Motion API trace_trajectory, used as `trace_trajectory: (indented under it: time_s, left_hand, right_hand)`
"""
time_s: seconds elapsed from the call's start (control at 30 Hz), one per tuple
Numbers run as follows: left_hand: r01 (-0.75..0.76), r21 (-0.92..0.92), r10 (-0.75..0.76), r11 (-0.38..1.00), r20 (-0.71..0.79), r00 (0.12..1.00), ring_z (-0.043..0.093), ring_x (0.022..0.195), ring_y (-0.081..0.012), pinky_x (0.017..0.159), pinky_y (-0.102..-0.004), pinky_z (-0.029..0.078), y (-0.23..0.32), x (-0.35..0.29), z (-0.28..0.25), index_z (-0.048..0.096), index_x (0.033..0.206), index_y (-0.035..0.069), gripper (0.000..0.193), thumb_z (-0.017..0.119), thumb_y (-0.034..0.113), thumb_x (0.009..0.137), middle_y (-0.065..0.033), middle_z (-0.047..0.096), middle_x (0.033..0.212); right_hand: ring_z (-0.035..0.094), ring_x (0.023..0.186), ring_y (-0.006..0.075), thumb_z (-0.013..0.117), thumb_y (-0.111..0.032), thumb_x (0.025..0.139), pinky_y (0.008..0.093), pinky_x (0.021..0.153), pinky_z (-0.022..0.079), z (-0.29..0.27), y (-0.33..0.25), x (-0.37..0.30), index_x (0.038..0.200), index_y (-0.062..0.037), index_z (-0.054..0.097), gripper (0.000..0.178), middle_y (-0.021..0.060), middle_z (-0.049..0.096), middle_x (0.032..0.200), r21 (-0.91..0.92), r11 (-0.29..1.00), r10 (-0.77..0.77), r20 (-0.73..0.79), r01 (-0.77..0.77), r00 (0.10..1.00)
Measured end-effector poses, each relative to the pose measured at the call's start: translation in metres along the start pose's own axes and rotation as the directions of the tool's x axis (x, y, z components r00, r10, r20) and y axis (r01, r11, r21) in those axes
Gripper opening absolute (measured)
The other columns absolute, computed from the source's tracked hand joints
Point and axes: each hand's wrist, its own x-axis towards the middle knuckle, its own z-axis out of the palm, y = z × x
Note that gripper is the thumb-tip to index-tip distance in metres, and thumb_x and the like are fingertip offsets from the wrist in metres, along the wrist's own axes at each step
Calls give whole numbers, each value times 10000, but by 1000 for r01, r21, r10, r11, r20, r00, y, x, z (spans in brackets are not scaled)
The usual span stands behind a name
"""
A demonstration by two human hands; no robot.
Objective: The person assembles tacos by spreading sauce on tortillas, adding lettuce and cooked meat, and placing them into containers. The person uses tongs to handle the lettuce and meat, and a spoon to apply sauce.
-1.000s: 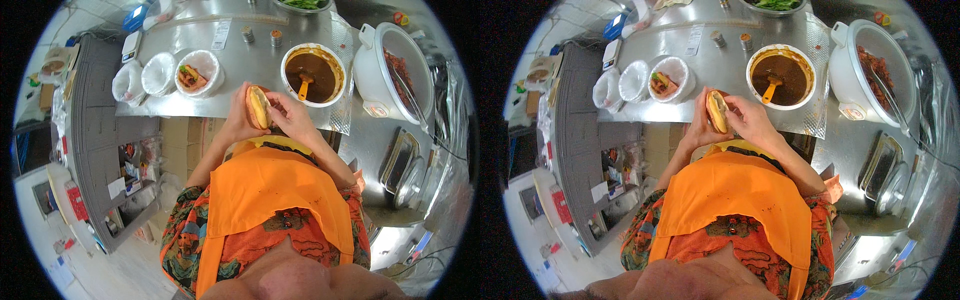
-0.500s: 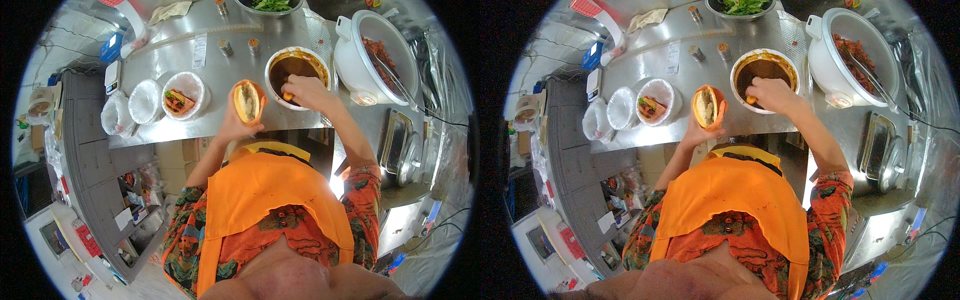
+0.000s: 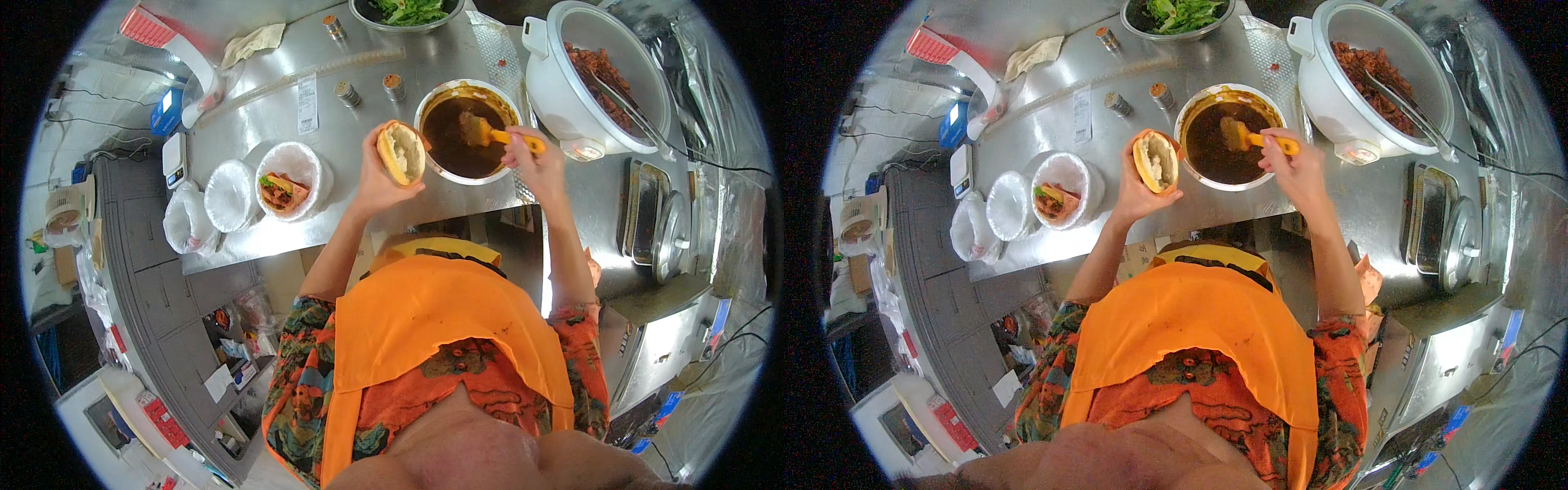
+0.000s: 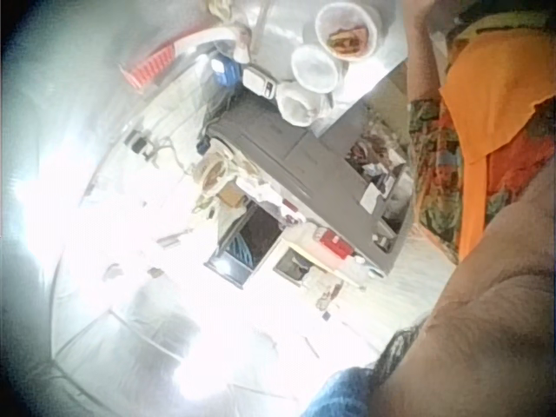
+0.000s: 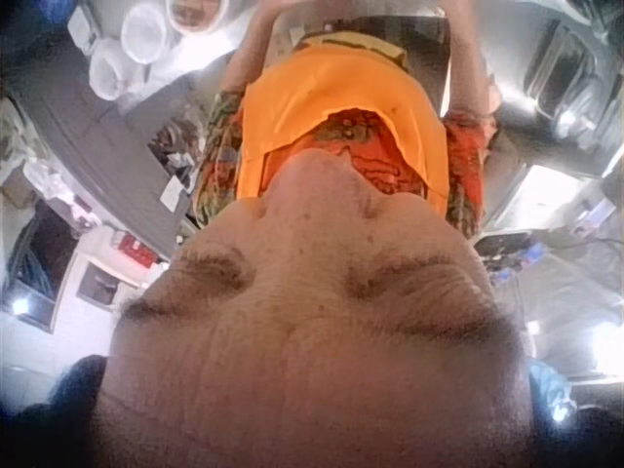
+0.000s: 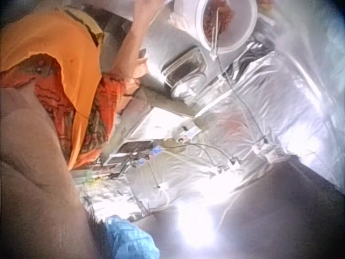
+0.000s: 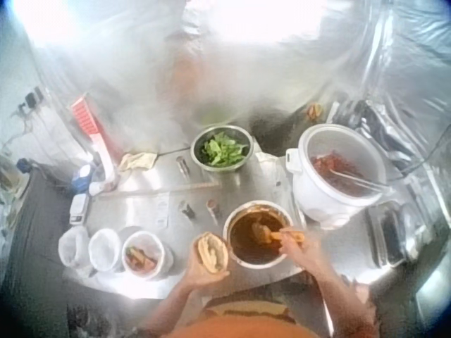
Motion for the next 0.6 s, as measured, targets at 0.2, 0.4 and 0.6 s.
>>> trace_trajectory:
  time_s: [0.2,0.4,0.6]
  left_hand:
    - [-23,77,23,997,2,1000,440,1311,-261,1120,-399,356,2,8,0,216,1439,61,1126,928,156,571,-137,404,1396]
    - [-113,125,117,986,-24,993,491,1247,-271,1069,-396,412,11,8,2,223,1432,62,1109,922,151,576,-143,429,1359]
    - [-84,44,87,995,-76,993,503,1222,-273,1045,-403,431,6,5,-9,209,1436,74,1107,916,117,584,-144,432,1333]
  right_hand:
    - [689,746,124,632,-75,956,260,646,581,18,-70,-34,1149,-2,673,210,92,707,942,211,953,-245,104,219,964]
    - [697,808,319,700,-55,872,339,703,559,57,-69,-25,1075,-14,653,213,160,696,958,-136,825,-526,165,548,834]
    - [696,769,304,710,-62,861,345,654,555,44,-84,-35,1055,-32,670,201,144,693,929,-73,859,-446,378,506,811]
